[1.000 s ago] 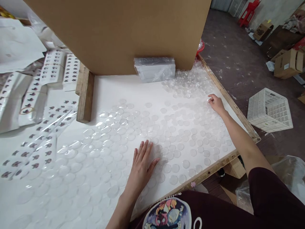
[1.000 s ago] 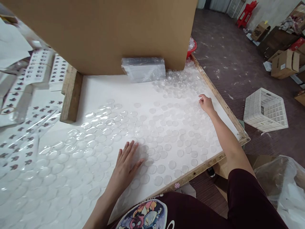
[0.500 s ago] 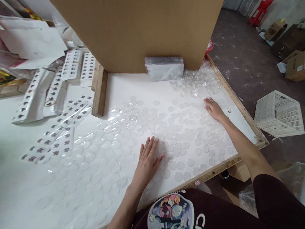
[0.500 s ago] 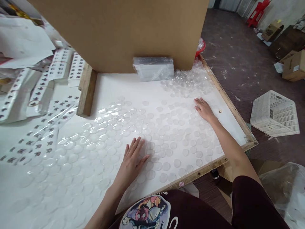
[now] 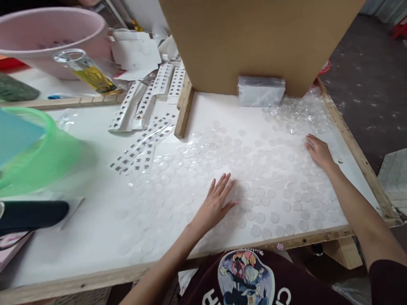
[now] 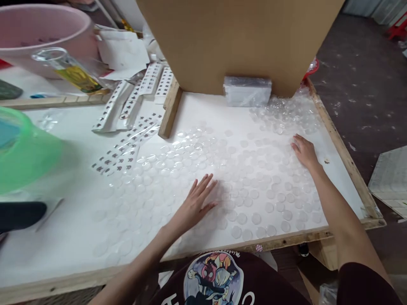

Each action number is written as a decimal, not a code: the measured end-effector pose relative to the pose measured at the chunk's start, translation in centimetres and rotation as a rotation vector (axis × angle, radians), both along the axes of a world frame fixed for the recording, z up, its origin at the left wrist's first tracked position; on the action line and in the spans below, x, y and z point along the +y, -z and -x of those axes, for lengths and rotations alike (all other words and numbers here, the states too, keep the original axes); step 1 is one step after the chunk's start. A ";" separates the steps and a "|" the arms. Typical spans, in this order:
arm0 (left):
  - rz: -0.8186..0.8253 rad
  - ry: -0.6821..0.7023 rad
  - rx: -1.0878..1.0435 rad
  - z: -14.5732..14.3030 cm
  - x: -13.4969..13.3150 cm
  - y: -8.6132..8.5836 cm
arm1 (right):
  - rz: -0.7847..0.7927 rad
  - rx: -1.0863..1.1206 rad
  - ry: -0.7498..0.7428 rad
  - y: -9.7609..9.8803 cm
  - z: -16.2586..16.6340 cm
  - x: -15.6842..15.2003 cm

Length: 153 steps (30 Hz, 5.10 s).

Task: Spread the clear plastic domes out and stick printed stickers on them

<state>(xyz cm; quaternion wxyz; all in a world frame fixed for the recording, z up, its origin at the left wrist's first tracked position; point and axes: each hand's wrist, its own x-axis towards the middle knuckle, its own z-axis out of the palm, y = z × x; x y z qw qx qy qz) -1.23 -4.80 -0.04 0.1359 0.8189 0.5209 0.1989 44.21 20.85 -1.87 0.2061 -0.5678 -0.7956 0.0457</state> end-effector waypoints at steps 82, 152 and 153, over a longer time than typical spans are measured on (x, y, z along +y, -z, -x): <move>0.100 -0.339 0.183 10.0 6.5 1.4 | 0.226 -0.117 -0.818 -1.0 38.4 3.1; -0.660 -0.916 -1.281 14.1 -17.6 -12.1 | 1.147 0.799 -0.956 -14.4 42.3 -29.4; -0.641 -0.922 -1.279 12.3 -19.1 -11.4 | 1.182 0.835 -0.933 -14.0 42.6 -30.7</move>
